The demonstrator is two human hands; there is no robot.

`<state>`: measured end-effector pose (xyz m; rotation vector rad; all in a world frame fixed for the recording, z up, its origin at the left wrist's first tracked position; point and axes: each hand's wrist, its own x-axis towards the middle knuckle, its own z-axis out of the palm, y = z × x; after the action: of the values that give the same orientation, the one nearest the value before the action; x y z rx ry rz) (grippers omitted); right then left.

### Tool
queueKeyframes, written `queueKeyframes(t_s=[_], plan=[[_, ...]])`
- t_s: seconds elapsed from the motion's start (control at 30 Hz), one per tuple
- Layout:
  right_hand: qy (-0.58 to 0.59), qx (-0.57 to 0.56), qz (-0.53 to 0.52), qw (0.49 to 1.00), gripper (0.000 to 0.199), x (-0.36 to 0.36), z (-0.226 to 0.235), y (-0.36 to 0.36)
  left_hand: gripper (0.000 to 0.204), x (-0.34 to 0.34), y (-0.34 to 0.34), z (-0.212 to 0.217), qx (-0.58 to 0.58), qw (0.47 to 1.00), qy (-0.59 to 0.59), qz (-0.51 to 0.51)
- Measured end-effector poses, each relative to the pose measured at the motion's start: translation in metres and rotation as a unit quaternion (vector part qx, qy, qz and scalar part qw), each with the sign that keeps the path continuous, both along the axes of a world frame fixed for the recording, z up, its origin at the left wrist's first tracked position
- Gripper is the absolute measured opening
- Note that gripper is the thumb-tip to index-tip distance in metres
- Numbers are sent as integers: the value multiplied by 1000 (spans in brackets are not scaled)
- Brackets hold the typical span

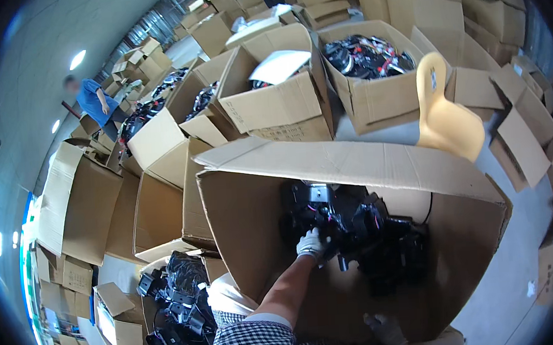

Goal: Inspecting and sorting automotive dashboard clusters and electronic modules into cardboard boxes.

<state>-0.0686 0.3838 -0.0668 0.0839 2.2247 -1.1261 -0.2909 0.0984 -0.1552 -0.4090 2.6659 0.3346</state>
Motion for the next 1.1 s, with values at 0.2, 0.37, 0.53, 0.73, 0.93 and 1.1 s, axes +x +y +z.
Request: queueKeyframes(t_s=[0.2,0.37,0.53,0.73,0.93,1.1], plan=[[36,61,52,996,39,4,-3,1,82,20,-34,-22,76,994,-69,29],[-40,44,23,998,38,-3,27,-2,79,63,-34,-28,87,992,-44,77],[-52,-109,-138,983,36,12,-3,0,69,62,-21,-6,13,996,-84,-36],[-55,2,-19,998,37,-10,43,-5,76,51,-30,-12,-6,982,-126,-141],[40,106,81,990,40,11,-50,0,83,40,-14,35,-45,961,-191,-193],[232,94,320,914,30,11,-147,20,80,75,-49,6,-23,983,45,-177]])
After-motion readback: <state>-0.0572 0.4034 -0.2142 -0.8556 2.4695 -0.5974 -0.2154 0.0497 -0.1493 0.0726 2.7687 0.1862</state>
